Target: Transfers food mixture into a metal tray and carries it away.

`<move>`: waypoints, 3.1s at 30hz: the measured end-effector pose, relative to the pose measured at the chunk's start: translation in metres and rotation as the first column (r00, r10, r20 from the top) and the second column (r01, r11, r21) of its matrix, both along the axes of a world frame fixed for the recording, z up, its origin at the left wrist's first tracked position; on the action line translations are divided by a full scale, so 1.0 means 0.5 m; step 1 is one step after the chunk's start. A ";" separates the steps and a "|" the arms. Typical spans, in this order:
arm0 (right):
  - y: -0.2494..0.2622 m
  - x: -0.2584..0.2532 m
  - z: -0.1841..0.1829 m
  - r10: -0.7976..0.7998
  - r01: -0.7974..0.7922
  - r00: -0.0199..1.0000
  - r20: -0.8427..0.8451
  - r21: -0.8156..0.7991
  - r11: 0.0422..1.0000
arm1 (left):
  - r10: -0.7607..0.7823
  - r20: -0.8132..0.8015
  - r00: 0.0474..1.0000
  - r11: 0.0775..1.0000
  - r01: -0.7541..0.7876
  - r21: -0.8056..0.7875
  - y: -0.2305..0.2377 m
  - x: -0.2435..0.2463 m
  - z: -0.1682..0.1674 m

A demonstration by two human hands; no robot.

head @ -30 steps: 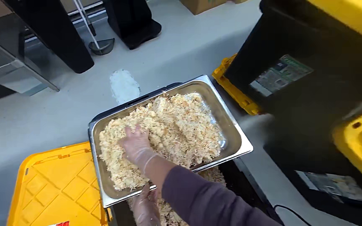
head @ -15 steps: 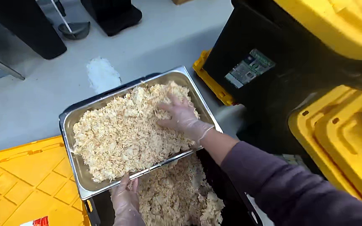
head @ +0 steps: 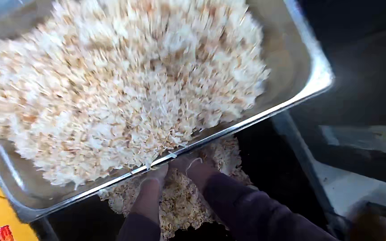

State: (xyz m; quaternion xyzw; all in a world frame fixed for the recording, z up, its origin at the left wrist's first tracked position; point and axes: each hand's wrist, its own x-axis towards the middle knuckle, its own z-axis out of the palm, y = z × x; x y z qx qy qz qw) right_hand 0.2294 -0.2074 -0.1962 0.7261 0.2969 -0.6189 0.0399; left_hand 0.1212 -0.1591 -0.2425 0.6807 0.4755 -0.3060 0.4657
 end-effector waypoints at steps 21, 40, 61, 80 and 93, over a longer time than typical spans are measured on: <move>-0.184 -0.129 -0.213 -0.910 0.868 0.402 -0.098 -0.276 0.413 | 0.802 -0.225 0.553 0.511 -0.831 -0.220 -0.149 -0.109 -0.033; -0.122 -0.090 0.393 -0.951 0.985 0.021 -0.308 -0.155 0.072 | 0.981 0.074 0.180 0.193 -0.861 -0.470 -0.123 -0.038 0.433; -0.261 -0.070 0.301 -0.970 0.967 0.233 -0.071 0.118 0.224 | 0.719 0.437 0.541 0.668 -0.712 -0.217 -0.096 -0.198 0.462; -0.216 -0.280 0.042 -0.986 0.987 0.152 -0.066 0.069 0.147 | 0.950 0.016 0.312 0.304 -0.910 -0.281 -0.221 -0.184 0.102; -0.083 -0.030 -0.143 -0.363 0.374 0.915 0.178 -0.027 0.927 | 0.734 -0.053 0.677 0.666 -0.733 -0.137 -0.072 -0.136 0.019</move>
